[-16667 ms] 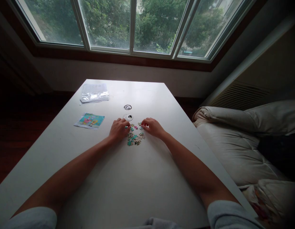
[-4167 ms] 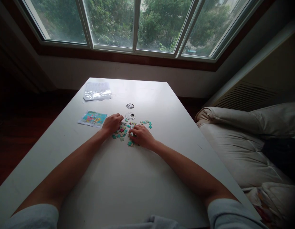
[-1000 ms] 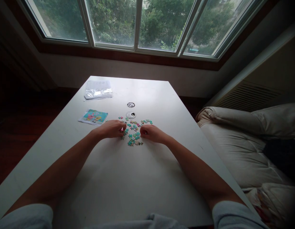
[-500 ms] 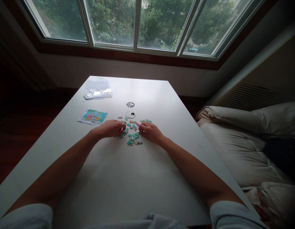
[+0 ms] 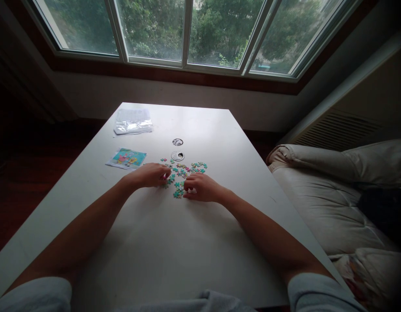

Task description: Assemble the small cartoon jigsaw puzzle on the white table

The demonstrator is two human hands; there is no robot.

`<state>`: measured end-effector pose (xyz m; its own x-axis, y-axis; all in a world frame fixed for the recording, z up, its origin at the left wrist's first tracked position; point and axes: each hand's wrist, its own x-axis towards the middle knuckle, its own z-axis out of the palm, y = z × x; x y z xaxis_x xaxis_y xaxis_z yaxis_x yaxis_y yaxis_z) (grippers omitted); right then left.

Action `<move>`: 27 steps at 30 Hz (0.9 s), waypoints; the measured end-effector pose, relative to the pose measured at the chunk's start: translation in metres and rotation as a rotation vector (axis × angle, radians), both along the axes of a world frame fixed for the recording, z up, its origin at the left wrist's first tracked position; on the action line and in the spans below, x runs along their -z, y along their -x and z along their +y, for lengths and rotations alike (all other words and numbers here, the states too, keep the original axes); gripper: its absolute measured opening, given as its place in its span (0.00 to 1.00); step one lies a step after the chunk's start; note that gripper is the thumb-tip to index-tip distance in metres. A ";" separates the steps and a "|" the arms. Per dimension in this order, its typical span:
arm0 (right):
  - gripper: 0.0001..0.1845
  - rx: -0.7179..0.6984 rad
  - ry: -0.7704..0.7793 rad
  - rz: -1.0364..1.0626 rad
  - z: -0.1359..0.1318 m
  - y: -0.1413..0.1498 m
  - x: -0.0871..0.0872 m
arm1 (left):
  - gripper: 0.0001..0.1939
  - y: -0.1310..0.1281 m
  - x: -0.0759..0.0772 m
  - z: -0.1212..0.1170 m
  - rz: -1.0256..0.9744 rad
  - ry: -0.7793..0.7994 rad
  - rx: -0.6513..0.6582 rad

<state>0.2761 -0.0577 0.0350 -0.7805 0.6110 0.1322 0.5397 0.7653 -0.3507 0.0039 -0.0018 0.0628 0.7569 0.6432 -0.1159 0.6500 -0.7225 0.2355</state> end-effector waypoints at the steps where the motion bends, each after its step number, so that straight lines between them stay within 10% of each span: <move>1: 0.09 0.002 -0.020 -0.022 -0.002 0.001 -0.001 | 0.03 0.000 0.000 -0.001 0.005 -0.007 -0.003; 27: 0.04 0.375 0.035 0.086 0.026 -0.019 0.013 | 0.06 -0.014 -0.005 -0.020 0.165 -0.058 0.011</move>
<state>0.2953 -0.0313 0.0218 -0.4889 0.8573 0.1613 0.7475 0.5070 -0.4292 0.0174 -0.0217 0.0682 0.7375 0.6445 -0.2018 0.6686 -0.7389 0.0837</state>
